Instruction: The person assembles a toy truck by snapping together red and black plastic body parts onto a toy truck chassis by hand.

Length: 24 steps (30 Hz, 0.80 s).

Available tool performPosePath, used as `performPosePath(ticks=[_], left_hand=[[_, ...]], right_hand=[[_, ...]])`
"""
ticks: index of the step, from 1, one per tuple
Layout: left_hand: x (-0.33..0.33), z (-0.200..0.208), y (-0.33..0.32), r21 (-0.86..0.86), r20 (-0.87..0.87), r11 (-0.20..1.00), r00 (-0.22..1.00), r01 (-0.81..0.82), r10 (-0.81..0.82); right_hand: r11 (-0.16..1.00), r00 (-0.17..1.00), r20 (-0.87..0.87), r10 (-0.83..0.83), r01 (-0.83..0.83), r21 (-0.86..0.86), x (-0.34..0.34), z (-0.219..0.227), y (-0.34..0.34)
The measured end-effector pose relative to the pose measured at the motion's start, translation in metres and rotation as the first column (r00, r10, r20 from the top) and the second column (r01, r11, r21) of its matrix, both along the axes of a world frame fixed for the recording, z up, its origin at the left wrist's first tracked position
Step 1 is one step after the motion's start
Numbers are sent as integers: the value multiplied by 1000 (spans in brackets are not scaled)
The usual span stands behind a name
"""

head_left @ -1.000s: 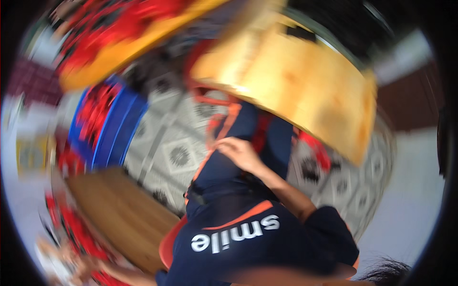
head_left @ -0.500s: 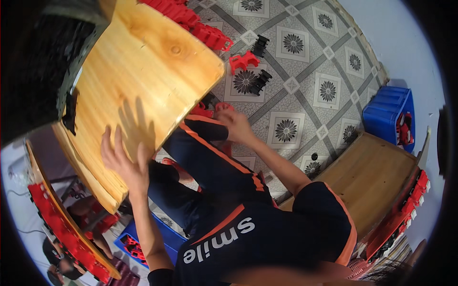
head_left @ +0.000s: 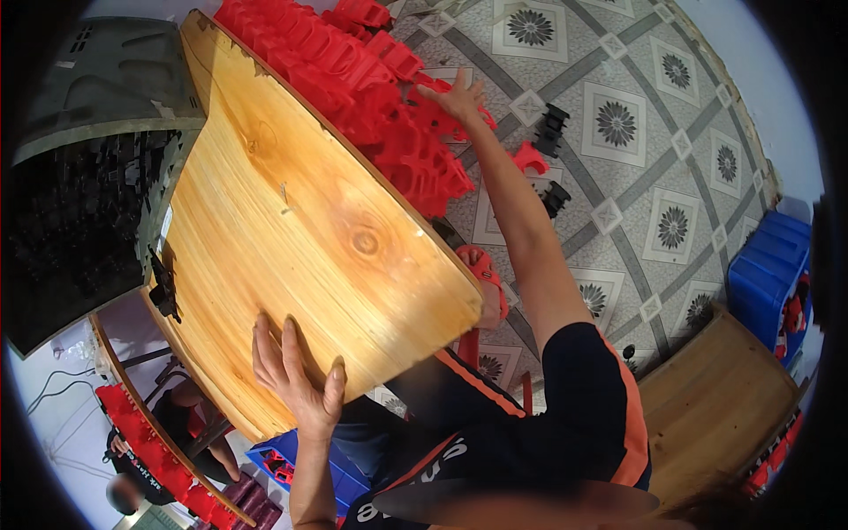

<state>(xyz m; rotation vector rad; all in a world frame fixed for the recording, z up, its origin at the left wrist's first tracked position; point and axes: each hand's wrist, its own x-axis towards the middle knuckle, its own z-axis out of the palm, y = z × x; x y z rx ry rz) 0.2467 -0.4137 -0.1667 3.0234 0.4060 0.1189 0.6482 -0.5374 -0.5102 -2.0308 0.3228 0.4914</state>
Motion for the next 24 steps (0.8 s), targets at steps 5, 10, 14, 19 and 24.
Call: performPosePath(ticks=[5,10,14,19,24], left_hand=[[-1,4,4,28,-2,999,1000,-22,22],[12,-4,-2,-81,30,995,998,52,-50],[-3,8,3,17,53,1000,999,-10,9],[-9,4,3,-3,171,999,985,38,-37],[3,11,-15,-148,620,896,745,420,-247]], right_hand=[[961,938,-290,192,-240,-139,10,-25,29],[971,993,116,-7,-21,239,-12,-108,-90],[466,941,-316,-124,336,818,-76,-4,-124],[139,951,-228,-210,260,956,-127,129,-231],[48,987,101,123,-108,993,-189,302,-252]])
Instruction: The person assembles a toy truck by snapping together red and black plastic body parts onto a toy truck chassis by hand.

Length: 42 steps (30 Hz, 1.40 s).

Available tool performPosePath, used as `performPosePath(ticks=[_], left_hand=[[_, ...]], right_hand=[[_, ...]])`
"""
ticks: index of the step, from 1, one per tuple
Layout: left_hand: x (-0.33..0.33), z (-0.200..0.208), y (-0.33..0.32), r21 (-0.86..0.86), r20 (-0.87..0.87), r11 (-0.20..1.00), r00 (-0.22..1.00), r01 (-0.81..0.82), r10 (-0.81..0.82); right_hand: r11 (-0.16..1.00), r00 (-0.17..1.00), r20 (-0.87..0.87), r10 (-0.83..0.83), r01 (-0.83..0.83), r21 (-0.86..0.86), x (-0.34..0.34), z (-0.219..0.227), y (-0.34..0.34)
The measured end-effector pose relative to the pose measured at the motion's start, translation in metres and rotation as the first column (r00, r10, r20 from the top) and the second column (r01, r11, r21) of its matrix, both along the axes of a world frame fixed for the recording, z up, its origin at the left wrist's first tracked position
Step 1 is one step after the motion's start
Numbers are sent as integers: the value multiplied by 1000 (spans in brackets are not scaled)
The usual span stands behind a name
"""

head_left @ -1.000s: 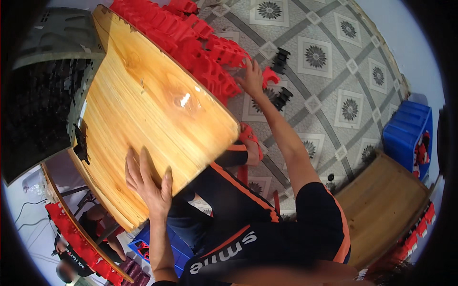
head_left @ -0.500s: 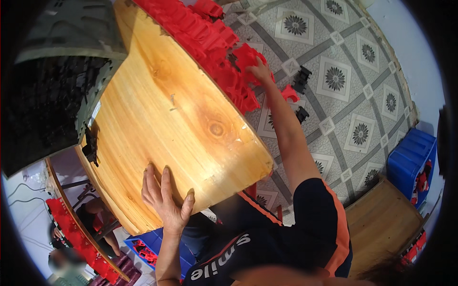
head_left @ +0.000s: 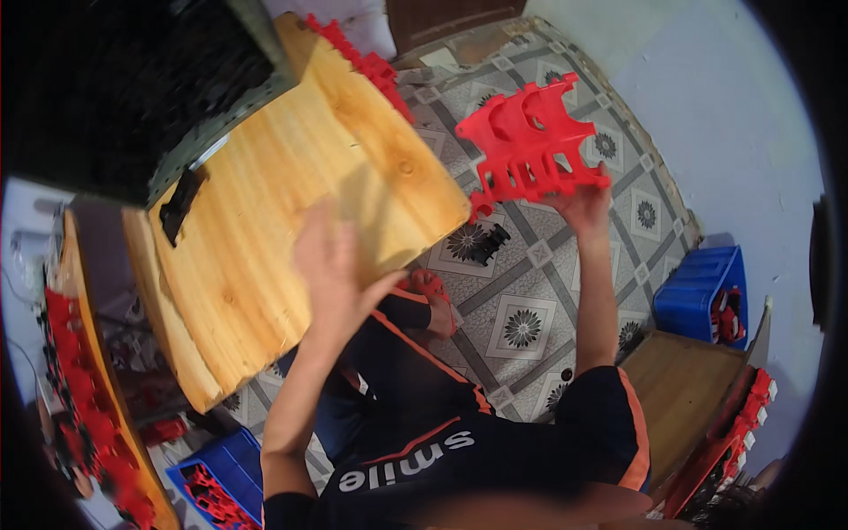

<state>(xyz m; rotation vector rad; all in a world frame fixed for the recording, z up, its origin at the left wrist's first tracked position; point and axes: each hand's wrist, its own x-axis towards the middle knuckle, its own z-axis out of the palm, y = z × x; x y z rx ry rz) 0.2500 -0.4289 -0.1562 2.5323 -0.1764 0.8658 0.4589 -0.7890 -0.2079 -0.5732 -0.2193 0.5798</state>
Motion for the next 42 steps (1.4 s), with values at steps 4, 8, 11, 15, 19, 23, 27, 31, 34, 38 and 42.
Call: performPosePath(ticks=[4,8,11,15,19,23,27,31,34,38,42], left_hand=[[-21,35,-40,256,54,966,998,21,-36],[-69,38,-3,272,319,961,939,41,-130],[-111,62,40,-81,387,996,922,35,-2],[-150,81,120,-933,-20,346,976,-95,215],[-154,37,217,-981,-173,54,969,-185,176],[-148,20,222,-296,-200,441,506,-848,839],[-138,36,147,255,-109,776,780,-577,616],[-132,34,150,216,-106,809,810,-547,577],[-123,31,152,204,-98,837,841,-507,533],[-131,33,160,186,-118,836,833,-516,540],[-133,63,131,-598,68,780,958,-184,279]], right_hand=[[979,956,-226,186,-201,-44,-74,89,87],[898,893,-231,386,-421,-129,-136,118,163],[779,876,17,482,-420,-466,-159,123,203],[781,661,613,433,65,-622,-152,96,286],[825,425,872,243,383,-416,-167,48,379],[690,667,527,526,28,-724,-189,52,393],[771,741,470,481,-102,-628,-189,52,391],[802,827,373,421,-148,-578,-176,59,383],[777,821,438,365,-9,-629,-175,57,379],[596,149,953,263,752,-282,-153,76,348],[771,-1,952,306,586,-248,-185,151,331]])
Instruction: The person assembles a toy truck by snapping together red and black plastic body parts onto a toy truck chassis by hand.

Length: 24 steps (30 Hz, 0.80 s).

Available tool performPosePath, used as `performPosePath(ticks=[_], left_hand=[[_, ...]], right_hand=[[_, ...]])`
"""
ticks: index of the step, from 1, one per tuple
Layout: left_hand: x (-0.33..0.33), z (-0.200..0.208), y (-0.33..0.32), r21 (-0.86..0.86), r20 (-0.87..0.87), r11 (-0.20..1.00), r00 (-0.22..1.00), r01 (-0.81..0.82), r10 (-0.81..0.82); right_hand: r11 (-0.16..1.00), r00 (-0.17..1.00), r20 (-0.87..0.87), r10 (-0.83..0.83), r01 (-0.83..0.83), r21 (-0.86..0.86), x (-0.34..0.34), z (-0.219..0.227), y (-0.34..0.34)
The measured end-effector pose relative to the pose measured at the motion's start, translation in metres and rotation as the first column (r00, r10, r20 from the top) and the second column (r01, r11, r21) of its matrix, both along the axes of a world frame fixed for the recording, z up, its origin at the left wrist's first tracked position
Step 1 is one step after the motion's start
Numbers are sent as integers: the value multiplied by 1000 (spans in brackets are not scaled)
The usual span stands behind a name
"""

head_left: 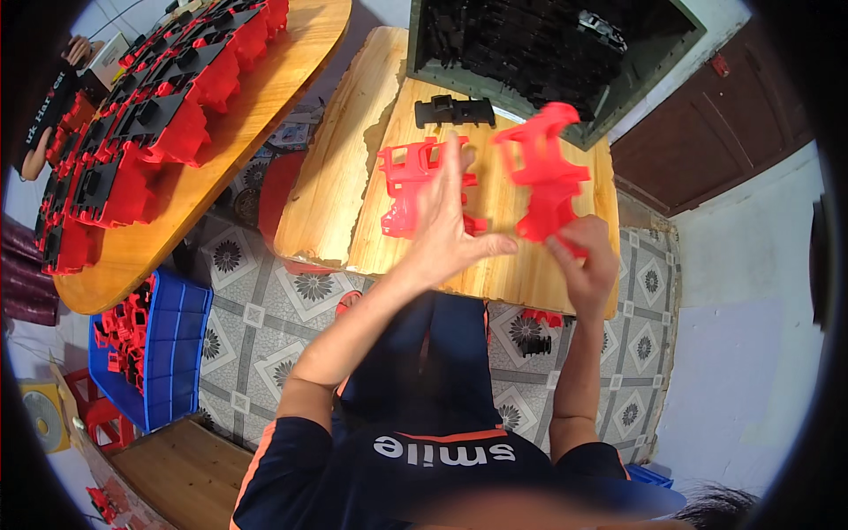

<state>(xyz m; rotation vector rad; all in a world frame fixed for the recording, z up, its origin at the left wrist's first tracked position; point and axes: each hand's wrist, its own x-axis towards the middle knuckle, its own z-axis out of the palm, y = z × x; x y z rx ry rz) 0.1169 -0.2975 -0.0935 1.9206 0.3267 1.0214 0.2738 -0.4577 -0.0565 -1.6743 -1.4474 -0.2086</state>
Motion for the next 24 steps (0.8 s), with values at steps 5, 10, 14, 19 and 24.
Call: performPosePath(ticks=[5,10,14,19,24], left_hand=[[-36,34,-12,-718,565,600,799,353,207],[-92,-5,-1,-687,666,521,727,507,170],[-109,-40,-6,-701,707,353,668,620,232],[-128,-43,-16,-775,623,381,713,505,322],[-141,-49,-22,-785,608,368,732,499,306]], right_hand=[[687,689,75,721,-696,-206,-31,57,64],[960,957,211,201,-150,-236,51,-7,222],[760,793,528,305,131,-636,69,-60,306],[997,920,390,-44,18,70,69,-29,242],[951,710,-682,176,57,305,81,-91,109]])
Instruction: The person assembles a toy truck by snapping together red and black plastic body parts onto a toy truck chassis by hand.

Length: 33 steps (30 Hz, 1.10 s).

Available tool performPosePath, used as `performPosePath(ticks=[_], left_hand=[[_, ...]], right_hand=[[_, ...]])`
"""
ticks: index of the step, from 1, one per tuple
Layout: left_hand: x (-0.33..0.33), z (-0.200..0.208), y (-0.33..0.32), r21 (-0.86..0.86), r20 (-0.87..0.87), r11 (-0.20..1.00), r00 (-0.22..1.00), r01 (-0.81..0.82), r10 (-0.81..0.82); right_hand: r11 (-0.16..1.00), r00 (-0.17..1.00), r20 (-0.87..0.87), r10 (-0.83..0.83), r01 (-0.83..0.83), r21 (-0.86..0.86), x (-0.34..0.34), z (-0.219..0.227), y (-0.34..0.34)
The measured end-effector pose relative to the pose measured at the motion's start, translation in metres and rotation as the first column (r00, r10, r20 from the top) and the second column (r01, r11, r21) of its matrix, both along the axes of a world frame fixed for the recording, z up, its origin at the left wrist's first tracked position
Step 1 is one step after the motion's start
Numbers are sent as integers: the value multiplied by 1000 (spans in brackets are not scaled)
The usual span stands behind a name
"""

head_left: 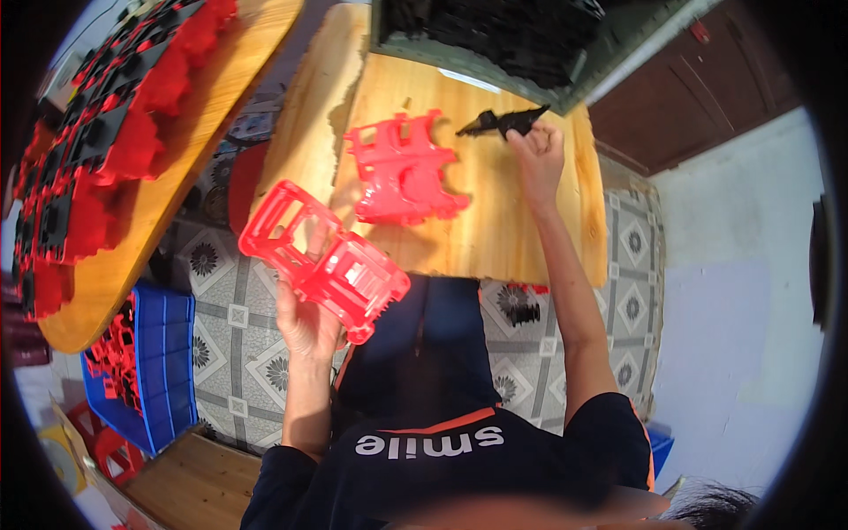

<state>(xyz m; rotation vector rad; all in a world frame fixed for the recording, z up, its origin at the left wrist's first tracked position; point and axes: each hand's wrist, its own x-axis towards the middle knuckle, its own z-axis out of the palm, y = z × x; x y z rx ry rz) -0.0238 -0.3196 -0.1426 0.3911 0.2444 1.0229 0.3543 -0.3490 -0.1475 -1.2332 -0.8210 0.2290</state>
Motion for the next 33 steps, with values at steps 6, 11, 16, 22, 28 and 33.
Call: performPosePath(ticks=[6,11,16,22,28,33], left_hand=[[-2,2,-13,12,19,1000,1000,-5,5],[2,14,-30,43,-31,999,1000,7,-6],[10,26,-38,79,-56,994,996,74,-70],[7,38,-44,174,-194,985,980,1,34],[28,24,-34,226,-171,974,983,-21,60],[37,22,-37,270,-162,963,985,-10,55]], right_hand=[[750,789,615,-7,411,-518,-25,-15,-115],[658,739,668,85,462,-595,-37,66,-135],[882,471,794,385,66,-467,25,36,-32],[700,514,607,606,17,-714,35,25,-37],[832,885,381,267,-12,-555,-40,66,-126],[908,816,560,146,114,-403,-171,111,-144]])
